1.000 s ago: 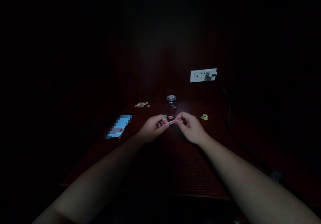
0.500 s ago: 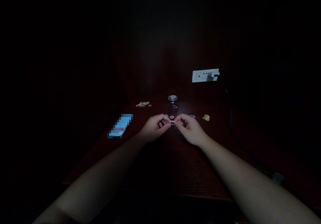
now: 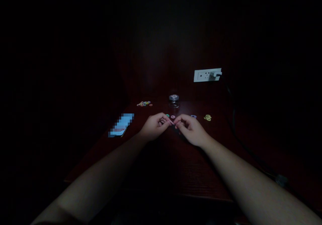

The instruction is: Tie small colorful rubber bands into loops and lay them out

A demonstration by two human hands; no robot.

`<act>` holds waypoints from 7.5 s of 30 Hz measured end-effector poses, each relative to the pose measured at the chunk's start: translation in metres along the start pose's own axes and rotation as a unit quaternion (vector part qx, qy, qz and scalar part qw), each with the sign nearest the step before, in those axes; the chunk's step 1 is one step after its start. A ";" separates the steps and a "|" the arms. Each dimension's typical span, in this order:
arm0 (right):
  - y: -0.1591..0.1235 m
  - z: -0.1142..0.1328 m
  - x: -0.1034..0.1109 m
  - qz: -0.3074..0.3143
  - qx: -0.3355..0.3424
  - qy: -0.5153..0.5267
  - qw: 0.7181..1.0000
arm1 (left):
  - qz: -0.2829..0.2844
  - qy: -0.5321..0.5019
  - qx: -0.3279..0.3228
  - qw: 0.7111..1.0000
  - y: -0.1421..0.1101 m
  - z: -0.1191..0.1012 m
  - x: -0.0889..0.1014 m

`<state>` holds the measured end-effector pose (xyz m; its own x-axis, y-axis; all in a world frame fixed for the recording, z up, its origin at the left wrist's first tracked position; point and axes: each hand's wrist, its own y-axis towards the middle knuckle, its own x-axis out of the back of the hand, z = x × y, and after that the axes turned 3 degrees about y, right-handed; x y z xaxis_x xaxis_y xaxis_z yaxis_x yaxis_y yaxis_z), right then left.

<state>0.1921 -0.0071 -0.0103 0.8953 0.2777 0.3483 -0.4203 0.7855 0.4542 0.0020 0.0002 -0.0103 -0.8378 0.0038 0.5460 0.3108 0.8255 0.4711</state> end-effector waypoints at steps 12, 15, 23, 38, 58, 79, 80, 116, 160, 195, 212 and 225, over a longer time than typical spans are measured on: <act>-0.002 0.001 -0.002 0.017 0.042 -0.072 0.996 | 0.003 -0.028 -0.008 1.000 -0.001 -0.002 -0.002; -0.002 0.001 -0.001 0.000 0.058 -0.094 0.994 | 0.020 -0.032 -0.024 0.999 -0.003 -0.004 -0.001; 0.000 -0.004 0.002 -0.049 0.085 -0.095 0.991 | 0.049 -0.020 -0.033 0.998 -0.005 -0.007 -0.001; -0.002 -0.007 0.003 -0.046 0.059 -0.074 0.994 | 0.053 -0.069 -0.046 0.995 -0.006 -0.007 -0.003; -0.001 -0.008 0.003 -0.036 0.055 -0.062 0.996 | 0.025 -0.071 -0.009 0.997 -0.007 -0.010 -0.007; -0.002 0.002 0.005 -0.042 0.034 -0.035 0.998 | 0.015 -0.092 -0.016 0.995 -0.004 -0.010 -0.004; -0.001 0.003 0.006 -0.050 0.028 -0.012 0.998 | 0.011 -0.100 -0.015 0.995 -0.004 -0.010 -0.003; 0.000 -0.007 0.003 -0.030 0.032 -0.018 0.999 | -0.017 0.004 -0.074 0.997 -0.004 -0.006 -0.001; -0.003 -0.006 0.003 0.003 0.016 -0.050 0.999 | 0.044 -0.022 -0.051 0.997 -0.004 -0.003 -0.001; -0.003 -0.001 0.002 0.021 -0.019 -0.086 0.996 | 0.103 -0.078 -0.038 0.991 -0.009 -0.008 -0.002; -0.002 -0.004 0.004 0.027 -0.023 -0.130 0.991 | 0.100 -0.074 -0.055 0.991 -0.006 -0.009 -0.001; -0.003 -0.005 0.006 0.048 -0.025 -0.098 0.994 | 0.050 -0.026 -0.115 0.992 -0.004 -0.003 -0.003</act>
<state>0.1999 -0.0052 -0.0137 0.8033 0.2429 0.5437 -0.4900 0.7884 0.3719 0.0048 -0.0047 -0.0120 -0.8174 0.1141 0.5646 0.4836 0.6684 0.5651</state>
